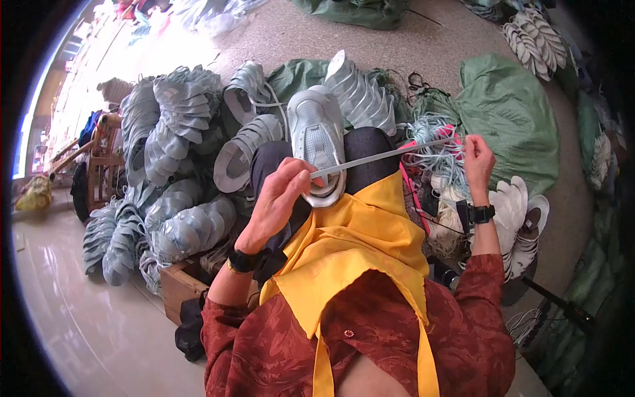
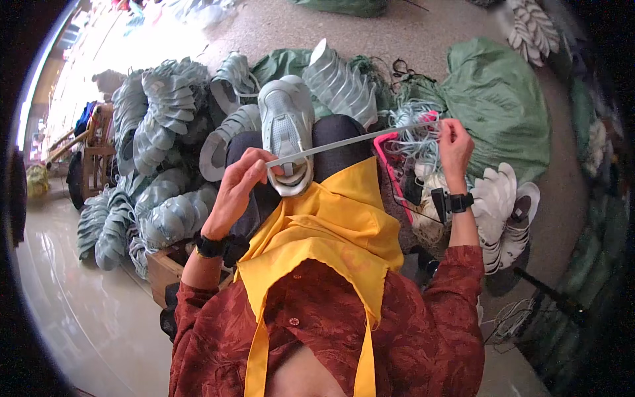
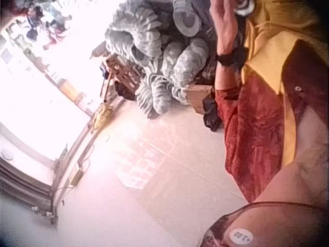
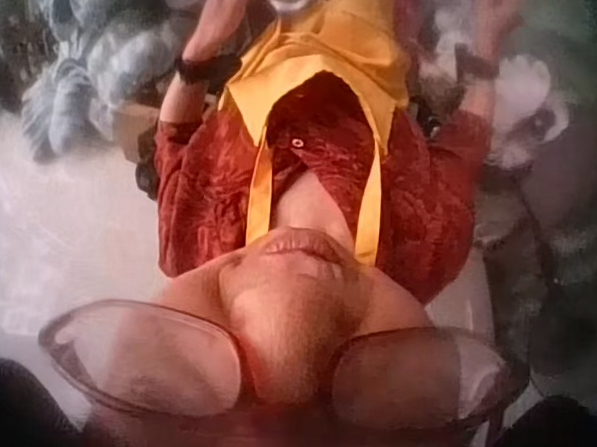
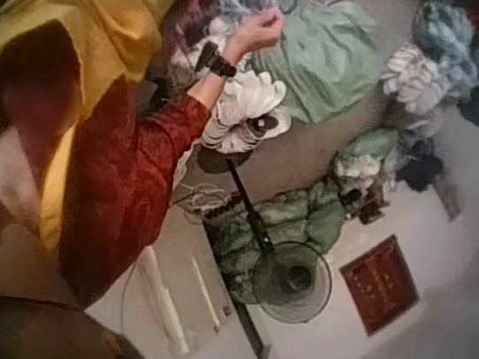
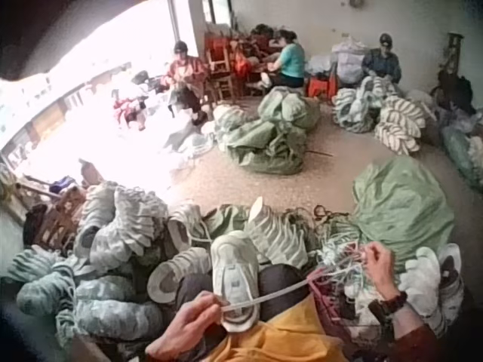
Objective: The person laces a light-colored sneaker by threading the laces through the eyelets and tying a knot. They then place the finished shoe into a stack of similar shoes and pick up another shoe to begin the process again.
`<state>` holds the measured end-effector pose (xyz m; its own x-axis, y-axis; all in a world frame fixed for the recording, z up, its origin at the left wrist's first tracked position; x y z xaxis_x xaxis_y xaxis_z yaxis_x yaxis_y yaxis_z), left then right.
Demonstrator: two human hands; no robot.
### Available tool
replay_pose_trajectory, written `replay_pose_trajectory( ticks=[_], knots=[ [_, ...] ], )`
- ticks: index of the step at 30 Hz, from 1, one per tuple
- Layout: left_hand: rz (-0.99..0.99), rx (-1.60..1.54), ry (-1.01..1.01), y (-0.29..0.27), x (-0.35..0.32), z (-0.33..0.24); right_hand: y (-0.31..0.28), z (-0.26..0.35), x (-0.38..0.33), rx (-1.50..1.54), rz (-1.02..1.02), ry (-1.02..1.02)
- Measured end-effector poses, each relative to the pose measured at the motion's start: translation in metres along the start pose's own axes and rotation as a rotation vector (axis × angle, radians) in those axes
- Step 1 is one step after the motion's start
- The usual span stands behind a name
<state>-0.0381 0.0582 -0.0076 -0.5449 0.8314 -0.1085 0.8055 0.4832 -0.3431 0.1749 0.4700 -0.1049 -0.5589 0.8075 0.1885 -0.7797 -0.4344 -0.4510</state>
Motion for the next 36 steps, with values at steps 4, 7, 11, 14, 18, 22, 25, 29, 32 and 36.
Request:
replay_pose_trajectory(
  ticks=[4, 7, 11, 14, 18, 22, 25, 29, 32, 36],
  knots=[
    [0.02, 0.066, 0.051, 0.004, 0.006, 0.007, 0.003, 0.0, 0.013, -0.305, -0.019, -0.03],
    [-0.037, 0.153, 0.087, 0.008, 0.008, 0.0, 0.029, 0.029, 0.014, -0.502, 0.043, -0.247],
    [-0.099, 0.344, 0.139, 0.015, 0.013, -0.007, 0.11, 0.133, -0.023, -0.016, 0.528, 0.046],
    [-0.106, 0.375, 0.101, 0.018, 0.018, -0.012, 0.162, 0.203, -0.08, 0.533, 0.889, 0.218],
    [-0.135, 0.391, 0.123, 0.013, 0.018, -0.013, 0.192, 0.221, -0.107, 0.744, 0.992, 0.136],
    [-0.162, 0.423, 0.116, 0.008, 0.017, 0.0, 0.195, 0.221, -0.098, 0.524, 1.017, 0.046],
    [-0.252, 0.422, 0.044, -0.004, 0.022, 0.008, 0.207, 0.21, -0.085, 0.497, 0.947, 0.07],
    [-0.385, 0.444, 0.042, -0.026, 0.043, 0.026, 0.224, 0.181, -0.059, 0.482, 0.789, 0.114],
    [-0.462, 0.517, 0.021, -0.035, 0.059, 0.039, 0.231, 0.175, -0.046, 0.393, 0.705, 0.043],
    [-0.491, 0.567, 0.005, -0.04, 0.079, 0.055, 0.238, 0.18, -0.04, 0.315, 0.654, -0.044]
  ],
)
Point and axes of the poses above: each hand's wrist, its own x-axis towards the middle knuckle, its own y-axis out of the palm, z = x × y, the point moved 7 cm from there along x, towards the middle knuckle, and after that the axes turned 13 degrees about x, right-handed, at the moved point
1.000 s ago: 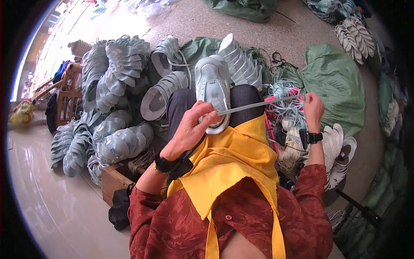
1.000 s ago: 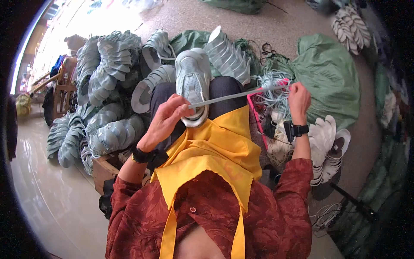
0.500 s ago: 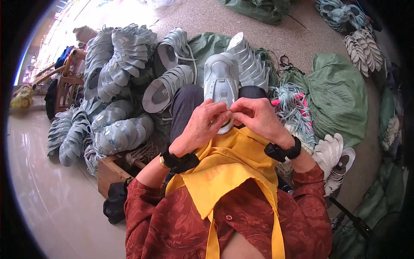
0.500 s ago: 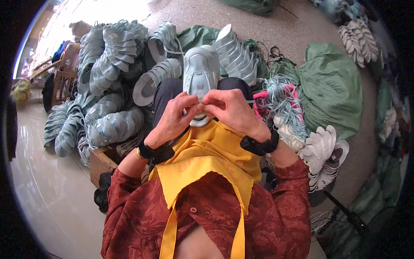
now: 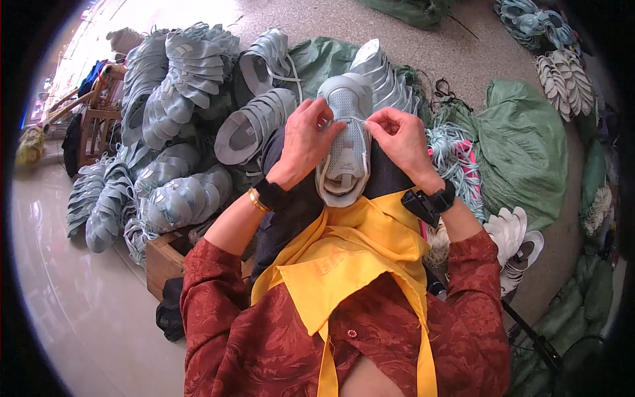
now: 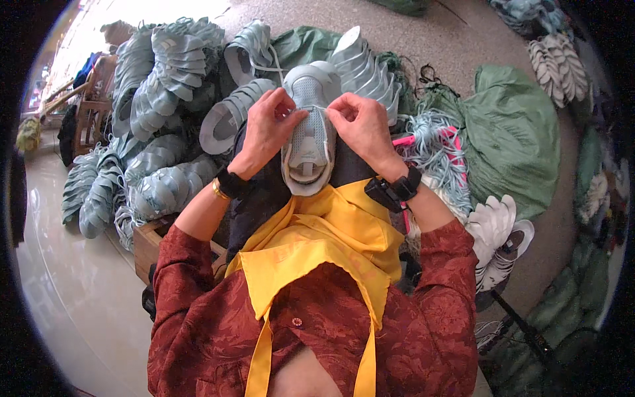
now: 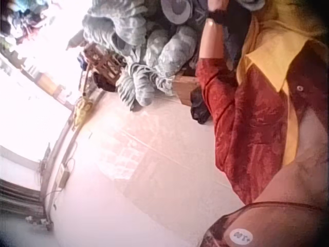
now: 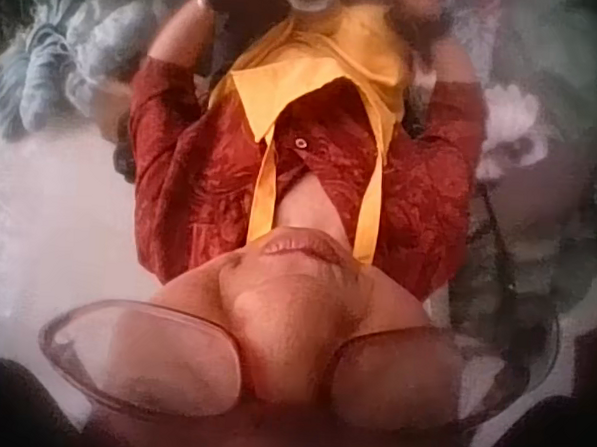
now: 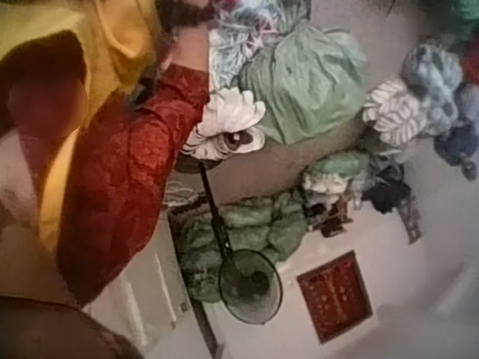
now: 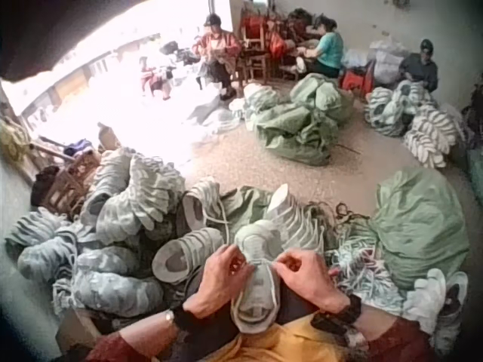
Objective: The person laces a light-colored sneaker by threading the laces through the eyelets and tying a knot. They then place the finished shoe into a stack of similar shoes and pick up another shoe to begin the process again.
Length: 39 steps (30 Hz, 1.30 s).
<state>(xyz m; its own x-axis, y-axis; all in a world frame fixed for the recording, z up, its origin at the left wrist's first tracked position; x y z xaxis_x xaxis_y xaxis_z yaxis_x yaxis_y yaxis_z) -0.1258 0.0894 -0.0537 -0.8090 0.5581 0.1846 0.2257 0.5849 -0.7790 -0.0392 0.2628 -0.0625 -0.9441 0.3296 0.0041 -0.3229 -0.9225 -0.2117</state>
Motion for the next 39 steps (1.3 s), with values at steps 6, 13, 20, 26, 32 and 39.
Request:
replay_pose_trajectory(
  ticks=[6, 13, 20, 26, 32, 39],
  knots=[
    [0.055, -0.001, -0.047, 0.008, 0.002, 0.0, 0.003, -0.006, 0.004, -0.059, -0.007, -0.023],
    [0.044, 0.095, -0.051, 0.013, 0.002, -0.007, 0.002, 0.0, 0.006, -0.146, -0.038, -0.041],
    [0.04, 0.015, -0.107, 0.018, 0.004, 0.0, 0.004, 0.005, 0.008, -0.177, -0.043, -0.067],
    [0.051, -0.025, -0.134, 0.015, 0.008, 0.004, 0.01, 0.018, 0.012, -0.238, 0.057, -0.184],
    [0.046, -0.052, -0.152, 0.016, 0.008, 0.006, 0.019, 0.031, 0.017, -0.334, 0.131, -0.267],
    [0.058, -0.093, -0.17, 0.016, 0.005, 0.009, 0.022, 0.025, 0.023, -0.3, 0.113, -0.21]
  ],
)
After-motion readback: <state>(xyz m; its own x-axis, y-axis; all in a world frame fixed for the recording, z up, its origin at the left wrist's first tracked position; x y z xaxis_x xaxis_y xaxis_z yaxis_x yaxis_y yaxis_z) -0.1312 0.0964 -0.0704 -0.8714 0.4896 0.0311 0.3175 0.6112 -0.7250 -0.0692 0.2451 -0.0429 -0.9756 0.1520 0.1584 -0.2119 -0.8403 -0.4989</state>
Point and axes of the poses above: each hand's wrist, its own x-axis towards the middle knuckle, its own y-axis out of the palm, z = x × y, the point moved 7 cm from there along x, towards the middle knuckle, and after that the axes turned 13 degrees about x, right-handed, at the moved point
